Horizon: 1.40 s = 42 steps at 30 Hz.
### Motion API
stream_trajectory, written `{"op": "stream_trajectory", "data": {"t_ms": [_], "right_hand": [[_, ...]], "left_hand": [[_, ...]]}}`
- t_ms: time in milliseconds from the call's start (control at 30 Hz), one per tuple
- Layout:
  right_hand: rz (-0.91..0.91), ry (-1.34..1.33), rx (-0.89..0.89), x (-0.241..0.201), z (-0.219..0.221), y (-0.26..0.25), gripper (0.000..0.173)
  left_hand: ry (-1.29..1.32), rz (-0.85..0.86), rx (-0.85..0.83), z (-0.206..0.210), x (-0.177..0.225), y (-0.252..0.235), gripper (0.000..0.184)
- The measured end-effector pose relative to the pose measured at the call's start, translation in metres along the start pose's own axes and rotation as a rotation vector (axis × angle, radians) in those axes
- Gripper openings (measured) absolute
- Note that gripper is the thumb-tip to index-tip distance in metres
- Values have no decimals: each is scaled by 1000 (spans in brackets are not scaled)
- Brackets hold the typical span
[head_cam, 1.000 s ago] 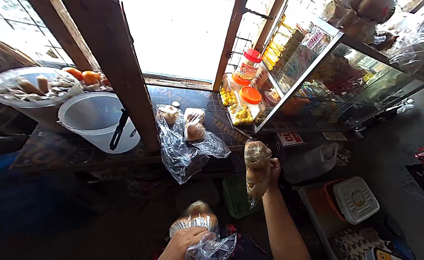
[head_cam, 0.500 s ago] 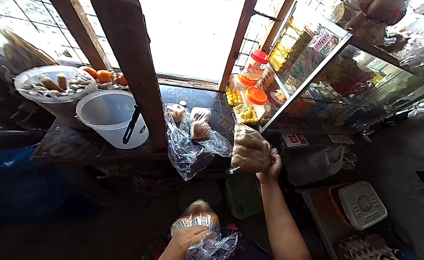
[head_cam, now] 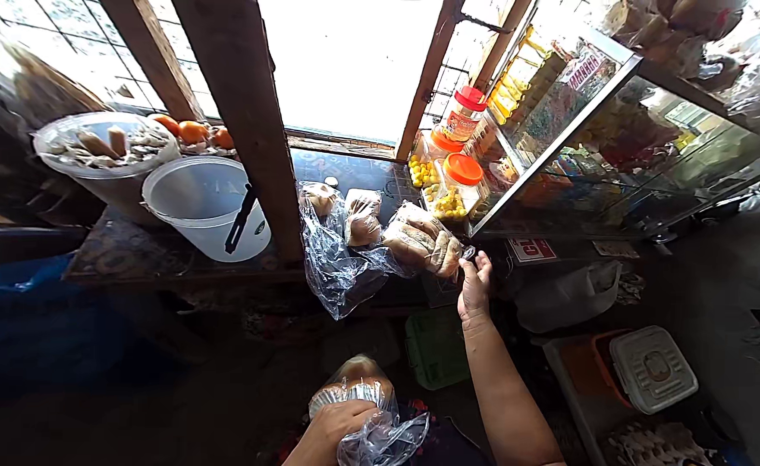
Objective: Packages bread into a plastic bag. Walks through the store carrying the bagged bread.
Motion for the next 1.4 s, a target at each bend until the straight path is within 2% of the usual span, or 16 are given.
{"op": "stream_trajectory", "data": {"t_ms": [67, 133, 233, 333, 433, 567, 667, 800, 900, 1000, 1100, 1167, 1233, 1300, 1367, 1400], "right_hand": [[-109, 80, 42, 1, -9, 7, 63], [-214, 121, -46, -3, -11, 23, 47], [-359, 156, -493, -8, -6, 59, 28], [-390, 214, -978, -2, -3, 97, 20], [-320, 199, -1309, 4, -5, 123, 27], [-226, 227, -1590, 11, -4, 160, 68], [-242, 271, -1603, 21, 4, 177, 72], [-230, 276, -1506, 11, 13, 190, 42], [-170, 117, -1467, -15, 13, 193, 31], [-95, 59, -1536, -13, 12, 189, 30], [-117, -67, -1569, -6, 16, 180, 34], [-77, -112, -1563, -4, 19, 172, 40], [-30, -44, -1545, -7, 26, 165, 46], [-3, 74, -1542, -12, 33, 161, 44], [11, 120, -1546, -16, 41, 154, 42], [31, 118, -1540, -18, 43, 149, 40]], "left_hand": [[6, -11, -4, -2, 2, -3, 21], [21, -9, 11, -4, 3, -6, 21], [24, -21, 23, -8, 4, -10, 19], [0, -35, 95, -13, 10, -18, 20], [-3, -29, 139, -16, 13, -25, 22], [35, -85, 177, -18, 11, -31, 16], [38, -77, 141, -18, 13, -42, 13], [-7, 113, 51, -22, 23, -64, 8], [4, 140, 5, -31, 25, -71, 12], [241, 0, -85, -41, 18, -67, 16], [784, -316, -202, -45, 4, -60, 20], [1070, -669, -130, -42, -6, -57, 21], [1224, -852, -6, -41, -17, -57, 24], [1312, -880, 108, -41, -25, -62, 30], [1352, -774, 132, -41, -32, -65, 30], [1311, -724, 97, -41, -35, -67, 52]]}}
Point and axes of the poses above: each hand's wrist, its own y-axis away from the middle knuckle, its own z-axis out of the palm, x = y × z, the point moved 4 cm from there along -y, towards the middle knuckle, and after that the axes turned 11 degrees about -y, right-handed, at the moved point
